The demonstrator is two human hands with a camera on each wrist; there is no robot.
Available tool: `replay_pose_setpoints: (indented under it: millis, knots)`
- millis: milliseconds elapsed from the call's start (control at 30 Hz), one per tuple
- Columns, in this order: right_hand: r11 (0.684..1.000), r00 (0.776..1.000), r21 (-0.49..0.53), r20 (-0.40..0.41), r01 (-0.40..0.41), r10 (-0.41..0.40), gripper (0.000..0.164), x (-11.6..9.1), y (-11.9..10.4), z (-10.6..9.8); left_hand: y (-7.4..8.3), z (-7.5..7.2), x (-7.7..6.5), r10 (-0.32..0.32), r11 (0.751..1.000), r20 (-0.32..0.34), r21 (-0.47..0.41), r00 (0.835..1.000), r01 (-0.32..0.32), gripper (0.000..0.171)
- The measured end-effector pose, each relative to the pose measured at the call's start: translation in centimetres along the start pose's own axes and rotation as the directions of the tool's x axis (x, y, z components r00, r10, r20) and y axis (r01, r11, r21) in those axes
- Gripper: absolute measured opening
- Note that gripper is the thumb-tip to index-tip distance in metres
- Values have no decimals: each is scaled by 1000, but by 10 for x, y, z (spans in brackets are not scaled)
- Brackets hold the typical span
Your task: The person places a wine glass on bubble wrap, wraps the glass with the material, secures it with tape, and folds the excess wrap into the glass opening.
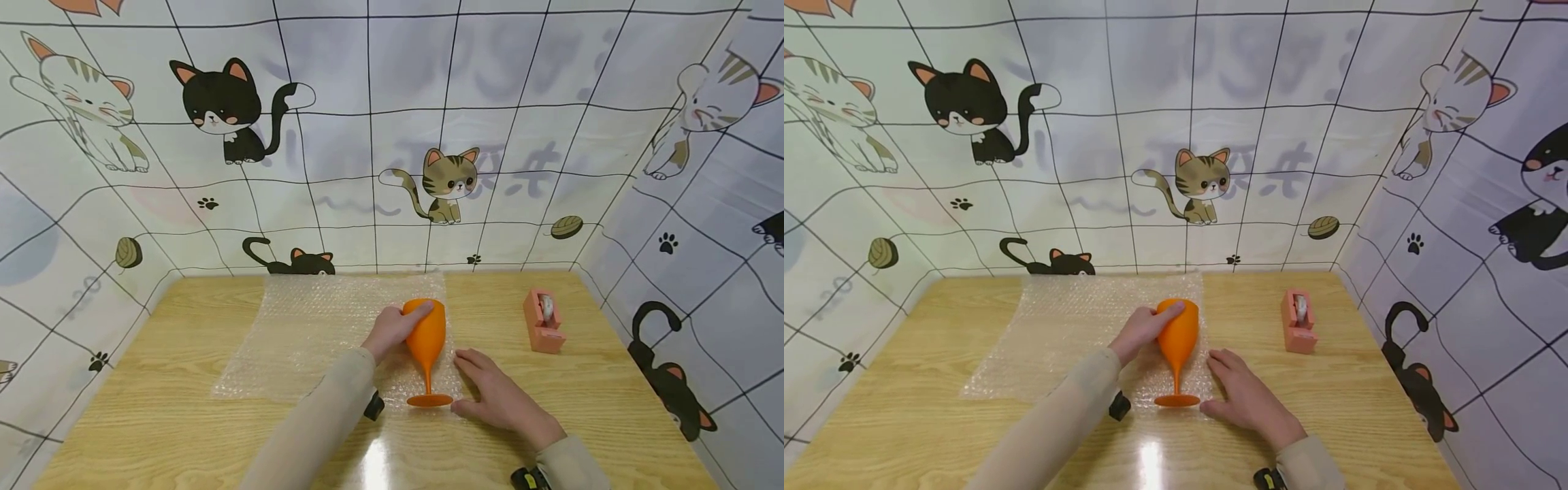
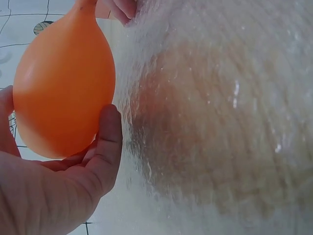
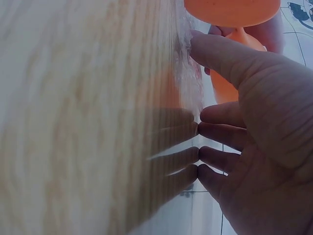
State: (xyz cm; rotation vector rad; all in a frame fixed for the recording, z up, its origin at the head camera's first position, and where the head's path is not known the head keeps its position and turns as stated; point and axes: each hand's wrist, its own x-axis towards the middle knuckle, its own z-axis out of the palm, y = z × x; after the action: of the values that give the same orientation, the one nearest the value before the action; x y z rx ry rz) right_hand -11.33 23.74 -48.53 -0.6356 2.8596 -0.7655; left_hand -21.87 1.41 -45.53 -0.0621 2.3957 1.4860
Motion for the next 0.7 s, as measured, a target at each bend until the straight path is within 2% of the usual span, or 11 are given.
replay_pose_setpoints:
  millis: [200, 700]
  knots:
    - [1000, 1000, -15, -6, -5, 5, 81, 0, 0, 1, 1, 2, 0, -7, 999, 13, 39, 1000, 7, 83]
    - [1000, 1000, -9, -5, -5, 5, 77, 0, 0, 2, 2, 8, -3, -24, 999, 26, 31, 999, 23, 89]
